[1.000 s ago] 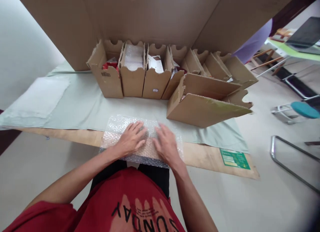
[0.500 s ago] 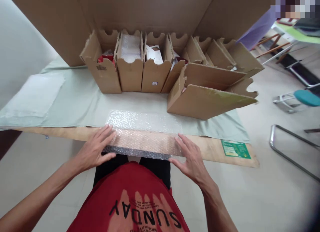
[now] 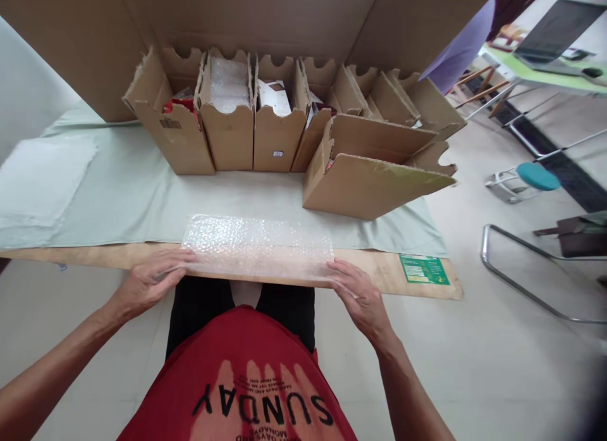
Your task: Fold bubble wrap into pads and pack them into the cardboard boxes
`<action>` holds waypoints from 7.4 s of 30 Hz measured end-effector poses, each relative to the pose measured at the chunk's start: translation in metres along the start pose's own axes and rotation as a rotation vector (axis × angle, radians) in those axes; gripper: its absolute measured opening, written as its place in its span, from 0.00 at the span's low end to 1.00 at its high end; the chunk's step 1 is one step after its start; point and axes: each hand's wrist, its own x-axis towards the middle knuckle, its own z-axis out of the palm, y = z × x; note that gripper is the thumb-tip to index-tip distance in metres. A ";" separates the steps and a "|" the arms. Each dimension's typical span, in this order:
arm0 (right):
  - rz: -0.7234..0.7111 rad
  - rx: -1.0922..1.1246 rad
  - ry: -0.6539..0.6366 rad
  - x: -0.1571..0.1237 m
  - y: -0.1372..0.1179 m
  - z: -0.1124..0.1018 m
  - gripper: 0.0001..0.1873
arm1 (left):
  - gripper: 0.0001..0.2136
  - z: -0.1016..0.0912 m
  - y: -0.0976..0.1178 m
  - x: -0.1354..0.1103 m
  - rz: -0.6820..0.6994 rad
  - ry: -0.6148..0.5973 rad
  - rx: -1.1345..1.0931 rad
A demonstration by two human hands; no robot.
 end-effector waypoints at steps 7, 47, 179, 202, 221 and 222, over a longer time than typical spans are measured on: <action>0.431 0.178 0.263 0.027 0.001 0.017 0.16 | 0.18 0.012 0.005 0.023 -0.509 0.124 -0.035; 0.516 0.527 -0.206 -0.013 -0.060 0.034 0.39 | 0.08 0.020 0.022 0.181 0.136 0.141 0.683; -0.071 -0.702 0.581 0.179 -0.023 -0.194 0.13 | 0.18 0.117 0.176 0.267 0.619 0.152 0.178; 0.125 -1.011 -0.520 0.256 0.054 -0.129 0.12 | 0.15 0.138 0.166 0.250 0.610 0.170 0.126; 0.435 0.228 0.241 0.114 0.114 -0.118 0.41 | 0.43 0.194 0.130 0.258 0.019 0.273 -0.471; 0.424 0.300 0.255 0.120 0.115 -0.110 0.40 | 0.43 0.199 0.130 0.263 0.017 0.225 -0.543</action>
